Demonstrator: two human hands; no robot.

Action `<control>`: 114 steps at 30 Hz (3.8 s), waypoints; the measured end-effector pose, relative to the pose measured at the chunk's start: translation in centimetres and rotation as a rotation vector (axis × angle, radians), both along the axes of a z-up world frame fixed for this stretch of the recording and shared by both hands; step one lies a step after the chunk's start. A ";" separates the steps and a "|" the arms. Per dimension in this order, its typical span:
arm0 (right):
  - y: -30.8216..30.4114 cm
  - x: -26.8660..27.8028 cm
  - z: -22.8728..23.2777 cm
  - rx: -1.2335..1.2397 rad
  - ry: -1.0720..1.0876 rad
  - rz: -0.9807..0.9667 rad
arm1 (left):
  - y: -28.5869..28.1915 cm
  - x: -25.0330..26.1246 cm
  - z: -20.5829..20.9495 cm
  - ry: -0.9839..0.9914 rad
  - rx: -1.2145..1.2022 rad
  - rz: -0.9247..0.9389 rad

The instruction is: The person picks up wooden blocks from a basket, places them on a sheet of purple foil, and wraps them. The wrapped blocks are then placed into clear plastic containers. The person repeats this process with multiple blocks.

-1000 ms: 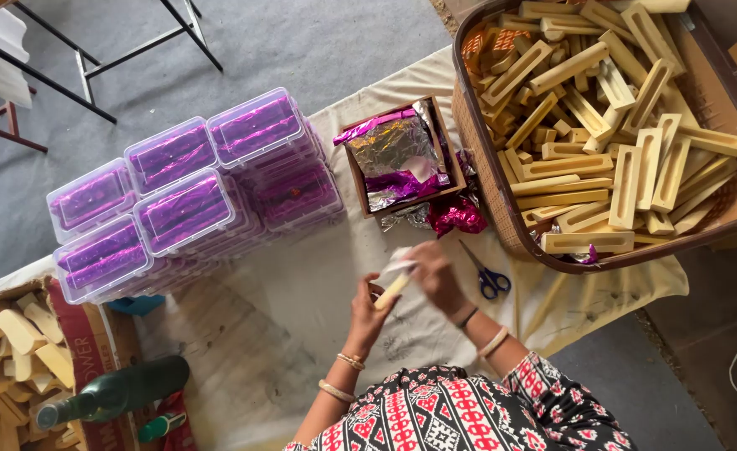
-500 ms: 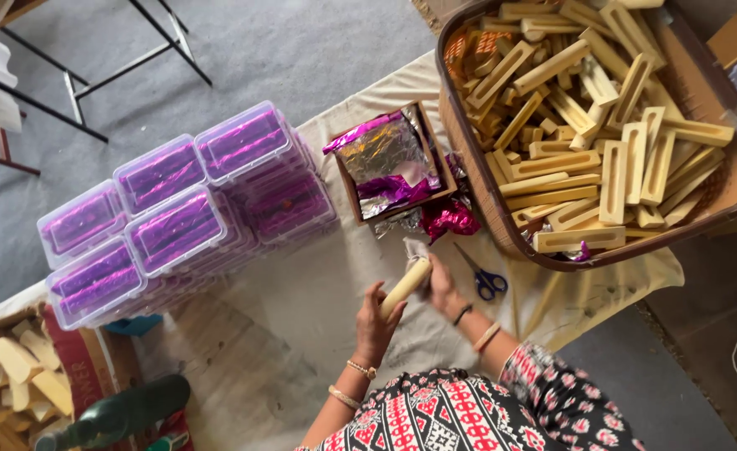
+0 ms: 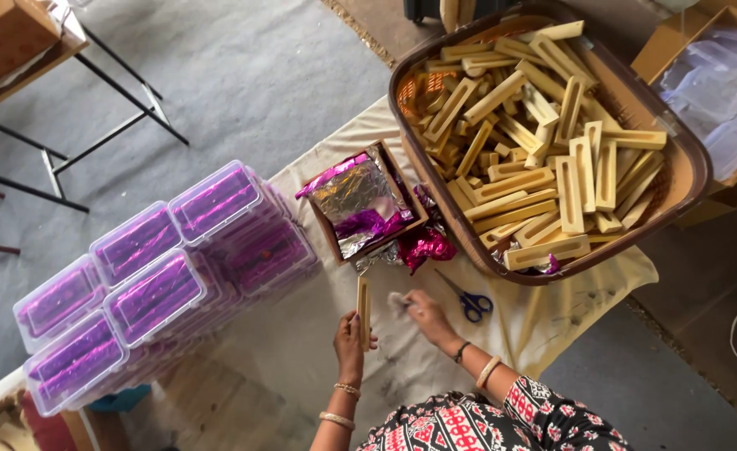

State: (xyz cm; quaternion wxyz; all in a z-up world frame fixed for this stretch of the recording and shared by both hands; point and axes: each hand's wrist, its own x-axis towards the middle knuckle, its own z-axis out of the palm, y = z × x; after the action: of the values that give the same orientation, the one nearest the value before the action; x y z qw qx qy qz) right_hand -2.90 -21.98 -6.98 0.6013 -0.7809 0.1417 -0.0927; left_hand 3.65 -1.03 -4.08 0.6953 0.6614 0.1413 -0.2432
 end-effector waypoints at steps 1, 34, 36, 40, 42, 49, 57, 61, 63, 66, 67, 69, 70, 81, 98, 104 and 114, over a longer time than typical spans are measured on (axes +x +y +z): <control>-1.3 -0.4 -0.4 -0.004 -0.003 -0.006 | 0.0 0.2 -0.5 -0.003 -0.004 -0.006; -5.7 -2.9 -0.6 -0.917 -0.104 0.189 | -43.4 23.9 13.2 -1.488 0.664 -0.813; -5.6 -2.8 0.5 -0.823 -0.108 0.146 | -44.5 23.9 12.0 -1.484 0.750 -0.908; -5.8 -2.8 0.6 -0.755 -0.074 0.149 | -45.1 23.5 11.6 -1.471 0.716 -0.926; -5.8 -2.8 0.2 -0.761 -0.074 0.148 | -44.5 22.9 13.2 -1.148 0.803 -1.234; -5.5 -2.8 -0.6 -0.827 0.013 0.217 | -45.3 23.8 10.0 -1.304 0.544 -0.932; -5.3 -2.8 -1.3 -0.778 -0.004 0.166 | -46.1 19.1 11.3 -1.280 0.723 -1.067; -5.5 -2.8 -0.7 -0.769 -0.028 0.161 | -47.1 19.8 8.8 -1.083 0.737 -1.081; -5.4 -2.9 -1.1 -0.787 -0.059 0.126 | -45.8 19.3 11.3 -1.017 0.502 -0.906; -5.4 -3.0 -1.3 -0.771 -0.050 0.134 | -45.3 19.4 10.5 -1.140 0.444 -0.779; -5.3 -3.0 -1.3 -0.771 -0.052 0.135 | -45.2 19.4 10.1 -1.142 0.446 -0.777; -5.3 -2.8 -1.5 -0.811 -0.077 0.105 | -44.6 19.8 9.5 -0.948 0.093 -0.636; -5.4 -2.8 -2.1 -0.805 -0.081 0.113 | -42.5 19.7 10.2 -0.946 0.103 -0.630; -5.0 -3.3 -6.2 -0.968 -0.097 0.112 | -9.3 10.3 11.5 0.053 -0.631 -0.432; 6.4 0.5 6.8 -0.407 -0.439 0.269 | 4.2 -4.0 -4.7 0.192 -0.514 -0.032; 9.3 -2.0 7.1 -0.429 -0.524 0.526 | 3.8 -4.9 -2.7 0.119 -0.497 0.104; 3.8 2.5 7.2 -0.500 -0.406 0.266 | 3.0 -4.7 4.0 0.111 -0.234 0.035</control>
State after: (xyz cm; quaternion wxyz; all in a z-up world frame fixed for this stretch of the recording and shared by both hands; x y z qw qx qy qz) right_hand -0.35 -18.20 0.27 0.4143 -0.8812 -0.1109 -0.1989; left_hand -1.08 2.01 -0.04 0.7630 0.5587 0.1616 -0.2821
